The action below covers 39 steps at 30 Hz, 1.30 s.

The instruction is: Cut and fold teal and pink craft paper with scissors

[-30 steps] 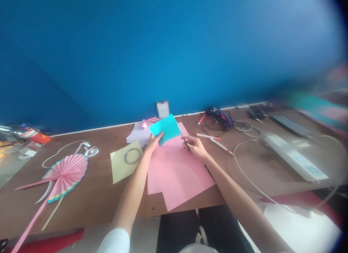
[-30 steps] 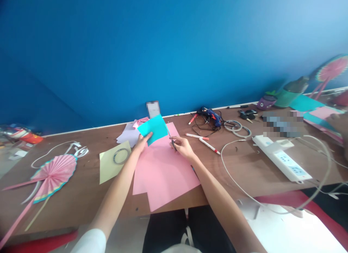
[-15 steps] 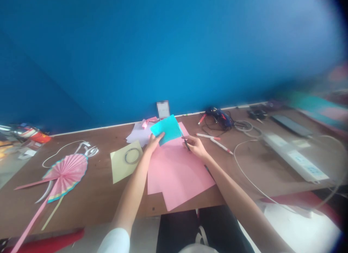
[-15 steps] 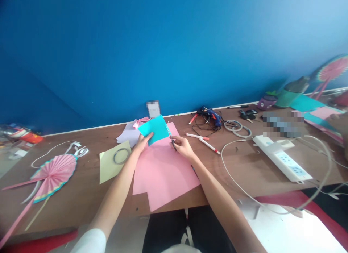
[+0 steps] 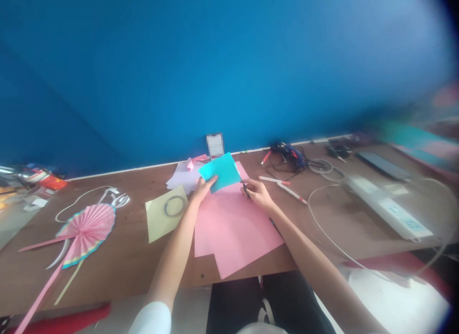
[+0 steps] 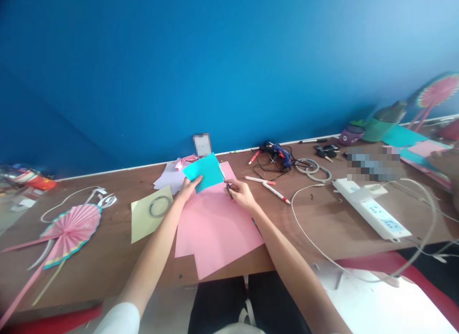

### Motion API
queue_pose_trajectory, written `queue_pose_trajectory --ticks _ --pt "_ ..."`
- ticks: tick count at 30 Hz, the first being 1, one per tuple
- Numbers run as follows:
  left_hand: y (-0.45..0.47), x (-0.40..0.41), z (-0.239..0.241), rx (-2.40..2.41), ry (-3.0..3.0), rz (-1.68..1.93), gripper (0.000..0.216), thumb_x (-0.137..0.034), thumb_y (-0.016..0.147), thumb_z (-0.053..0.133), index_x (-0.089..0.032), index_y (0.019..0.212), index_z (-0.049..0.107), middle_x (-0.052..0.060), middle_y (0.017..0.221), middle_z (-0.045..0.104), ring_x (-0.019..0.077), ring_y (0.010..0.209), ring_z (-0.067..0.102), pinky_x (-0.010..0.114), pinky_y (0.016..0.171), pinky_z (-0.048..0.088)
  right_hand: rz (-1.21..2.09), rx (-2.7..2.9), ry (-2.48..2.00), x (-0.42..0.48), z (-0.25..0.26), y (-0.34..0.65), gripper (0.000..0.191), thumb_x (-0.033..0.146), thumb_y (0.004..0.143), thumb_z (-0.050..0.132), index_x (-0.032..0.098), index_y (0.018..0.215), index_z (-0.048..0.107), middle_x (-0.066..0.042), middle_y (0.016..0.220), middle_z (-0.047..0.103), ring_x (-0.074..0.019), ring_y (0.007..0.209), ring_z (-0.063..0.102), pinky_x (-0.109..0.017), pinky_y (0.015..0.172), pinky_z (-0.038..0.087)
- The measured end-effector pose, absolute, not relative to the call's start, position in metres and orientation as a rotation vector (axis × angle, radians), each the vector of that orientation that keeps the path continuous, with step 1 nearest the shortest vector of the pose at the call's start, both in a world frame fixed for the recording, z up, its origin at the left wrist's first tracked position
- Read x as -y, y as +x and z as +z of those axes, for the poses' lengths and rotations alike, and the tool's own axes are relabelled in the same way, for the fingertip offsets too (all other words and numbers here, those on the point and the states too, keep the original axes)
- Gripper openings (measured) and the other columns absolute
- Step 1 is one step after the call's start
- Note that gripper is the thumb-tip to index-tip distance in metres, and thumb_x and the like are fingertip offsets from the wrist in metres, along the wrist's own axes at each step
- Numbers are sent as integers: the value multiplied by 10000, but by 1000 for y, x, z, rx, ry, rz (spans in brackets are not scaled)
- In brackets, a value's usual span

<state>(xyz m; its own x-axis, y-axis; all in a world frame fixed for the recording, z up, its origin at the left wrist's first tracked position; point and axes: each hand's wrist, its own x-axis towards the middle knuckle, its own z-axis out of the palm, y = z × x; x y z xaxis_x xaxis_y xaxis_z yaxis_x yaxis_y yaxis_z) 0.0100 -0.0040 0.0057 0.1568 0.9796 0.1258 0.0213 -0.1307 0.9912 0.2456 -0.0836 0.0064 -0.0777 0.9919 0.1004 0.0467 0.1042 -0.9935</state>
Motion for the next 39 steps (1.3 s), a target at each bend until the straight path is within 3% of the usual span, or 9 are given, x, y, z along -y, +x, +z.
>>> queue_pose_trajectory --ticks 7,16,31,39 --pt "10 3 5 -1100 1332 1184 639 -444 708 709 -191 1271 543 95 1227 634 247 1126 598 370 996 445 1196 1392 -1066 83 5 246 416 417 771 640 146 1083 597 32 629 510 -84 511 451 -208 459 377" --pt "8 0 3 -1215 1229 1179 505 -450 657 745 -171 1066 650 99 1095 691 270 1018 641 374 924 487 1204 1401 -1110 85 10 247 466 457 762 629 161 1117 578 22 604 558 -102 482 484 -213 426 399" --pt "8 -5 0 -948 1192 1342 583 -424 665 720 -159 1169 598 77 1098 685 245 1014 641 404 955 471 1165 1403 -1162 84 5 246 481 473 749 641 142 1095 606 4 625 590 -105 486 500 -216 430 407" --pt "8 -6 -6 -1105 1109 1271 580 -414 581 788 -156 1079 644 88 997 712 301 1030 631 426 931 472 1109 1442 -1175 82 2 247 453 462 760 628 135 1075 618 -5 622 598 -108 464 504 -220 425 409"
